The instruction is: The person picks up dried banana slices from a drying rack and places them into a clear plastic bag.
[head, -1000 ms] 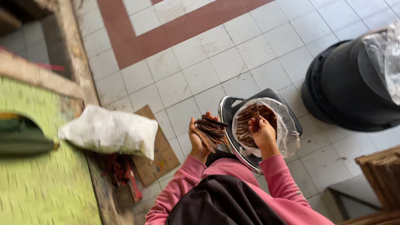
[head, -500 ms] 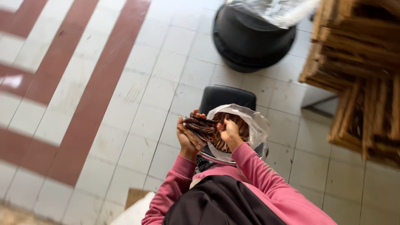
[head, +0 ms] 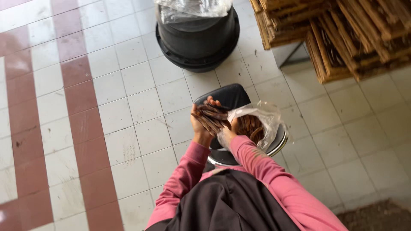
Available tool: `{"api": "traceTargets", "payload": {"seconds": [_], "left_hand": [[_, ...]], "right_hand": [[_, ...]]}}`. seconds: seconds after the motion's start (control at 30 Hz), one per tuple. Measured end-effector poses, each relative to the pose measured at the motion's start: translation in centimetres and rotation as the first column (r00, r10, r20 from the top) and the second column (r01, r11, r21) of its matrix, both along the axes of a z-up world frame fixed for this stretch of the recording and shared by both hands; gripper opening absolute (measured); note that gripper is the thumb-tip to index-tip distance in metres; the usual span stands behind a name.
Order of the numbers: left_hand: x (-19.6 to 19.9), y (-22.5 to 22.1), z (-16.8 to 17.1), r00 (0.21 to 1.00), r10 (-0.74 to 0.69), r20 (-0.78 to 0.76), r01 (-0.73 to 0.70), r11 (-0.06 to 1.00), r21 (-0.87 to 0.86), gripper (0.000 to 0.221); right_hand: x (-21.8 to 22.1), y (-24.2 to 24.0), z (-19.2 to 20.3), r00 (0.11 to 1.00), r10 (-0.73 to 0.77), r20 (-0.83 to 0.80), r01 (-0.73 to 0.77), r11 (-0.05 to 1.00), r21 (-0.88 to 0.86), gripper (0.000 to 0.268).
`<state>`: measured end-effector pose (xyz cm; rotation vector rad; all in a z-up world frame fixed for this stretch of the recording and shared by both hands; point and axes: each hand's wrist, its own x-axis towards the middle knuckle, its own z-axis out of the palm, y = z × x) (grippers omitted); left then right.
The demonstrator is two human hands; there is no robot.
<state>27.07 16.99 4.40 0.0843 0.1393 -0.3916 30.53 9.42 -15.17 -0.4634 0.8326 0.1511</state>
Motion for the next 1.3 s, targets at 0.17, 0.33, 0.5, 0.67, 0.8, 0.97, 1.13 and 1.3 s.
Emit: {"api": "traceTargets", "payload": {"seconds": [0.17,0.33,0.5,0.67,0.8,0.97,1.13,1.3], "left_hand": [[3.7,6.4,0.0,0.998,-0.055,-0.041,0.055,0.999,-0.001,0.067],[6.6,7.5,0.6,0.985,-0.173,-0.013,0.173,0.985,0.000,0.063],[6.2,5.0,0.2,0.954,-0.290,-0.076,0.288,0.957,-0.029,0.065],[4.9,2.9,0.4,0.910,-0.401,-0.100,0.397,0.916,-0.059,0.065],[3.7,1.8,0.5,0.896,-0.425,-0.127,0.419,0.905,-0.070,0.064],[3.2,-0.5,0.8,0.916,-0.389,-0.093,0.394,0.918,0.036,0.065],[1.8,-1.9,0.1,0.914,-0.363,-0.183,0.373,0.928,0.022,0.063],[0.6,-2.7,-0.6,0.905,-0.380,-0.190,0.400,0.914,0.075,0.064]], "right_hand": [[-5.8,-1.6,-1.2,0.934,-0.357,-0.002,0.332,0.871,-0.362,0.038],[-4.7,-3.4,-0.1,0.884,-0.464,0.062,0.463,0.848,-0.256,0.042],[-3.9,-1.9,1.2,0.859,-0.499,0.117,0.500,0.866,0.019,0.046],[-3.2,-0.5,2.6,0.796,-0.586,0.150,0.522,0.791,0.319,0.051],[-4.2,1.0,4.4,0.703,-0.704,0.100,0.523,0.607,0.598,0.055],[-3.8,1.0,8.0,0.504,-0.758,-0.414,0.366,-0.247,0.897,0.059],[-7.5,-0.8,8.4,0.351,-0.397,-0.848,0.154,-0.869,0.471,0.064],[-6.8,-0.5,8.1,0.602,-0.795,0.074,0.236,0.266,0.935,0.060]]}}
